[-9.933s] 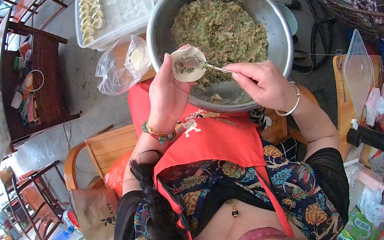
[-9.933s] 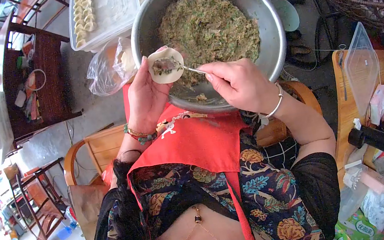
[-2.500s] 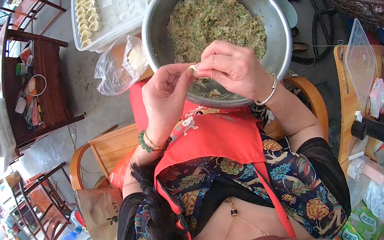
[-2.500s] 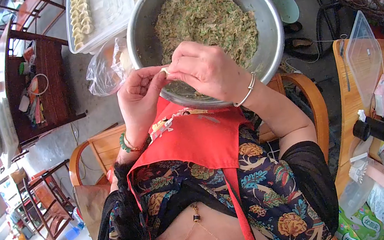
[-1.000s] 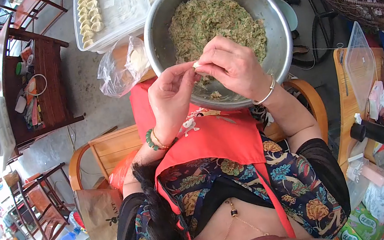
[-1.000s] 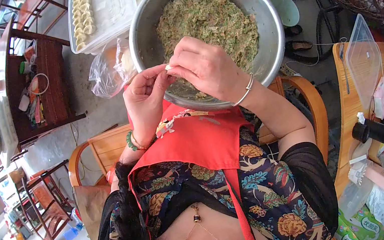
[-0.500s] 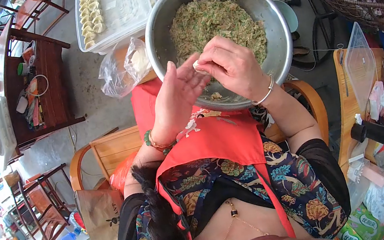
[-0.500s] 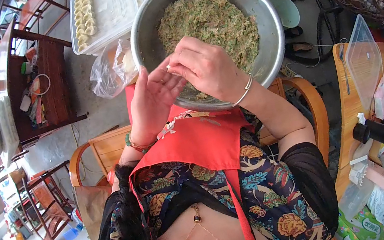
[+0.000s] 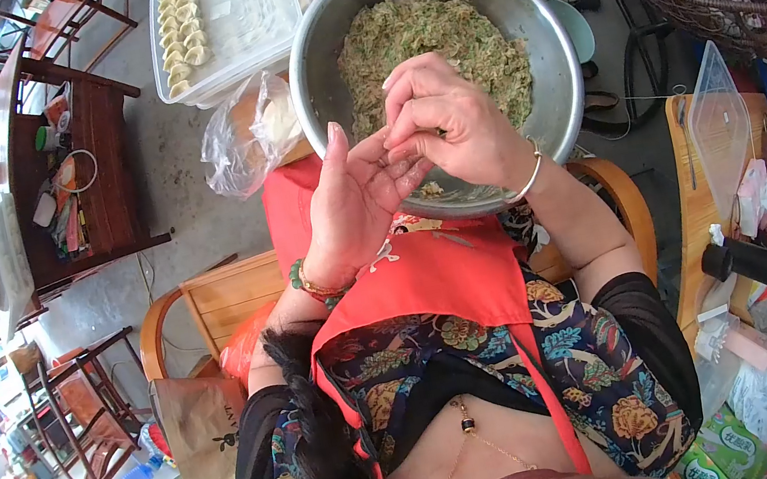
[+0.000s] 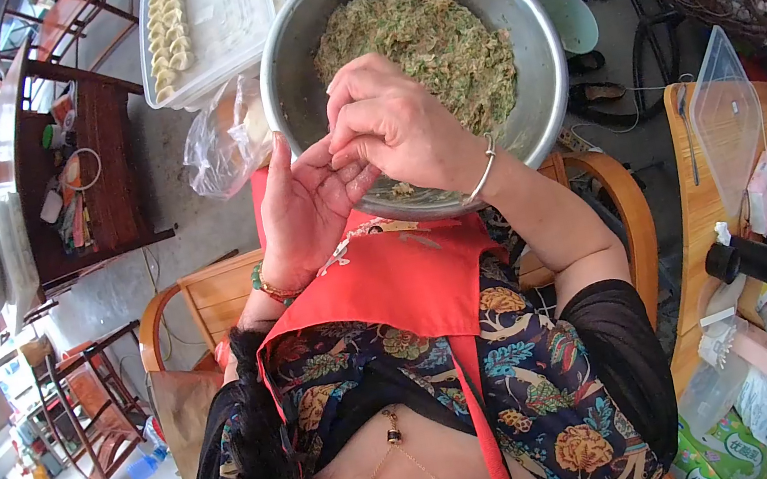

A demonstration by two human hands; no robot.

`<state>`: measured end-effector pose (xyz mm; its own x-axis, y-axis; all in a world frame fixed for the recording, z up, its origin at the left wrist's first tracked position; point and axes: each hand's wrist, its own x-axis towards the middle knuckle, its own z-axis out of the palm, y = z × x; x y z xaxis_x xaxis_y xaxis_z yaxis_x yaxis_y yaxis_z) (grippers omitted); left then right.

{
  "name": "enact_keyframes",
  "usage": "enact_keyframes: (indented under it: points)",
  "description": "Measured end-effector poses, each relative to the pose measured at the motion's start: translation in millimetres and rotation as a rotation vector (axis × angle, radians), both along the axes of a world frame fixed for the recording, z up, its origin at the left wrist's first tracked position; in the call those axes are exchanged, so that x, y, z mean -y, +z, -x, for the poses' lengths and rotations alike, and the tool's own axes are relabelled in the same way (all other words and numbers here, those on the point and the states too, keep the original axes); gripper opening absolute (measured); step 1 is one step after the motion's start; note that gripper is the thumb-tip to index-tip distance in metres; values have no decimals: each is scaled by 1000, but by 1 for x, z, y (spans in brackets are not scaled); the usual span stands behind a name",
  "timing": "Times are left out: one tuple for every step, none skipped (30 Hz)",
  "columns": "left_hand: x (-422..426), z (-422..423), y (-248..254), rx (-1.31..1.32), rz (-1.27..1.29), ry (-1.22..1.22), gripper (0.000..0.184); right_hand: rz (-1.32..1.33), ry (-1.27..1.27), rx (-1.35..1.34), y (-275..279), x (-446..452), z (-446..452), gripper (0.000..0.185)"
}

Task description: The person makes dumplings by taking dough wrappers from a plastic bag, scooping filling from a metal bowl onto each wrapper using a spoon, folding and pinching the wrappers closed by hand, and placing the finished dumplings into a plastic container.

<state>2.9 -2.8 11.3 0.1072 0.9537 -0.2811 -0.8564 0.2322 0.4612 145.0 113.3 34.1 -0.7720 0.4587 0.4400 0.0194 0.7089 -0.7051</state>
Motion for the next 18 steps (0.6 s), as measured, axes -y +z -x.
enact_keyframes:
  points:
    - [-1,-1,1,0,0,0,80,0,0,0,0,1,0,10]
    - [-2,-2,4,24,-3,3,80,-38,6,23,1,2,1,10]
    - [-2,-2,5,49,-6,7,79,-76,13,46,2,2,1,10]
    - [-3,-2,5,50,-8,6,79,-77,13,46,2,2,1,10]
    - [-3,-2,5,61,-24,2,78,-41,18,56,3,1,0,12]
    - [-3,-1,4,72,-41,-2,76,-6,23,66,3,1,0,14]
    - [-2,2,0,72,-41,-2,76,-6,23,66,4,2,1,14]
    - [-2,6,-8,199,-139,-22,74,55,5,54,4,4,1,20]
    - [-3,8,-8,326,-236,-41,72,116,-13,42,4,5,1,25]
    - [-3,8,-6,326,-235,-40,72,117,-12,43,5,5,1,25]
    - [-2,7,-3,251,-198,3,70,115,-13,34,5,5,1,29]
    - [-2,5,1,176,-160,45,68,114,-13,25,6,5,1,32]
    - [-2,5,0,176,-160,44,68,114,-14,25,7,5,1,32]
    - [-3,4,0,156,-156,52,67,106,-16,13,7,6,3,30]
    - [-4,4,0,135,-151,60,67,98,-19,1,7,6,4,28]
    - [-4,3,0,135,-151,60,67,99,-19,0,5,5,4,28]
    - [-4,2,1,124,-117,74,67,94,5,-29,0,2,3,26]
    - [-4,1,1,112,-84,89,67,88,29,-59,-3,0,3,24]
